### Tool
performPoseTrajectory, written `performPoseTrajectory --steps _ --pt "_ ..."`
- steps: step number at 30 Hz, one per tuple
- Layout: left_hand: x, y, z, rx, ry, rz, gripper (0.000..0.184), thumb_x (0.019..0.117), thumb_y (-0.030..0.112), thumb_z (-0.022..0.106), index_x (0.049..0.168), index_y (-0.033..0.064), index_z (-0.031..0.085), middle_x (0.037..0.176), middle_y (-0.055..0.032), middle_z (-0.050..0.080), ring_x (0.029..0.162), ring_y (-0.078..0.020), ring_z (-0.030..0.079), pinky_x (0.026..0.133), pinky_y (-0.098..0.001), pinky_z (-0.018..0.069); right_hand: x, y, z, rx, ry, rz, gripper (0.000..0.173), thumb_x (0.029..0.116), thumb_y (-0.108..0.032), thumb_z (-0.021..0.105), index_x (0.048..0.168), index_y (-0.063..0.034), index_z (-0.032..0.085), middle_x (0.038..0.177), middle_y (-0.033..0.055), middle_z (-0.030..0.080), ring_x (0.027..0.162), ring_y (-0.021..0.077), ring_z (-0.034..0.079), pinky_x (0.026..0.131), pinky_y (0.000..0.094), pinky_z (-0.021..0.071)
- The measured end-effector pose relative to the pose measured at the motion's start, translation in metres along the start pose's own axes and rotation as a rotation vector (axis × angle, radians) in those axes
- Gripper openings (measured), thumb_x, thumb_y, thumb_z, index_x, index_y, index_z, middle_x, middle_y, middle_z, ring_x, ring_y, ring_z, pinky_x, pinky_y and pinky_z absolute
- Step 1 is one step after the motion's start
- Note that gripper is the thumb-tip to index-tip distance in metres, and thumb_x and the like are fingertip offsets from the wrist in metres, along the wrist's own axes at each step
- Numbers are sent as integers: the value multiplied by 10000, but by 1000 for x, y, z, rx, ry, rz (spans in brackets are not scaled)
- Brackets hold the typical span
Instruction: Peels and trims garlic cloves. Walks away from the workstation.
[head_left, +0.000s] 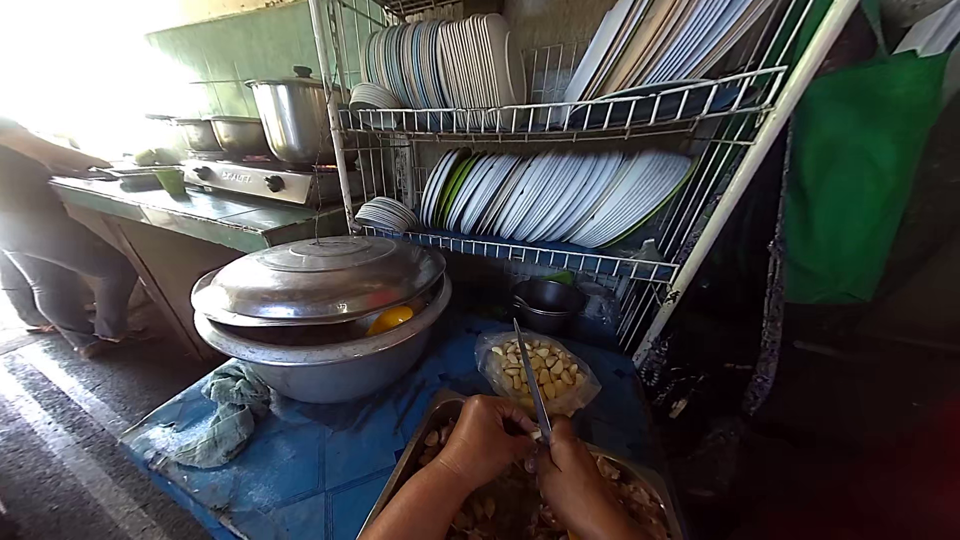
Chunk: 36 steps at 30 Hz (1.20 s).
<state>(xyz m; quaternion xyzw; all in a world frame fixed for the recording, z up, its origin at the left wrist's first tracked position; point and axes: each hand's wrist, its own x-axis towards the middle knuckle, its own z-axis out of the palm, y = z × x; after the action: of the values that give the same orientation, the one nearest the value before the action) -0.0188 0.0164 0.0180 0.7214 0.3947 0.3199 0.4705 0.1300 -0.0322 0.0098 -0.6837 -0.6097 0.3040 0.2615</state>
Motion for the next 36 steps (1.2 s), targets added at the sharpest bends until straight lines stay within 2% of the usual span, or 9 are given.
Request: performPoseTrajectory --steps 7,14,17,20,24,27,29,33,36 --pt "6 -14 -11 -137 -101 33 125 900 10 724 1020 -23 708 994 -70 713 883 -78 680 846 -255 576 1 4 2 84 3 -13 306 1022 -85 423 1313 8 443 899 94 623 727 208 657 704 399 568" --pt "8 -15 -19 -331 -175 -143 138 951 -37 635 1087 -21 644 1004 -63 697 858 -110 696 800 -272 598 3 6 -8 102 -53 37 315 1011 -70 422 1315 9 436 889 108 631 705 217 655 676 400 566" --pt "9 -16 -21 -155 -86 -177 176 981 39 641 1144 -29 645 994 -75 680 826 -100 681 771 -253 585 1 0 -14 -17 -278 148 303 1086 -166 416 1349 -17 394 921 128 664 689 223 661 668 399 558" --pt "11 -21 -22 149 40 -190 245 988 172 659 1152 -8 687 1024 -109 710 870 -151 694 854 -325 575 1 3 -15 -67 -359 107 299 1108 -245 390 1244 -4 501 915 136 681 710 233 685 692 406 570" --pt "28 -13 -24 331 0 -254 245 967 193 682 1123 5 703 1026 -129 713 909 -205 696 889 -393 562 1 11 -20 111 -135 -63 282 1065 -202 442 1143 9 612 807 123 668 659 240 668 663 427 570" --pt "54 7 -23 448 -110 -273 261 971 182 672 1145 -11 700 1067 -174 697 965 -269 676 923 -457 532 -3 13 -22 266 22 -128 234 1045 -169 462 1101 -3 616 729 79 643 600 192 636 612 383 550" --pt "77 15 -20 458 -81 -259 264 968 140 646 1164 -31 694 1114 -205 692 1017 -299 681 955 -478 532 -4 13 -23 333 65 -140 240 1045 -170 461 1081 6 619 712 64 639 578 167 626 584 358 544" --pt "114 13 -13 365 46 -197 350 1003 52 563 1340 -23 622 1330 -212 635 1160 -296 663 1039 -446 513 -3 17 -22 363 105 -101 249 1036 -183 494 1121 19 613 725 74 656 577 170 632 583 365 546" --pt "108 10 -12 455 47 -223 321 1001 70 562 1299 -9 655 1306 -189 654 1184 -291 652 1057 -461 499 -2 19 -21 342 82 -69 285 1030 -166 495 1224 36 545 768 105 661 617 214 657 618 405 564"
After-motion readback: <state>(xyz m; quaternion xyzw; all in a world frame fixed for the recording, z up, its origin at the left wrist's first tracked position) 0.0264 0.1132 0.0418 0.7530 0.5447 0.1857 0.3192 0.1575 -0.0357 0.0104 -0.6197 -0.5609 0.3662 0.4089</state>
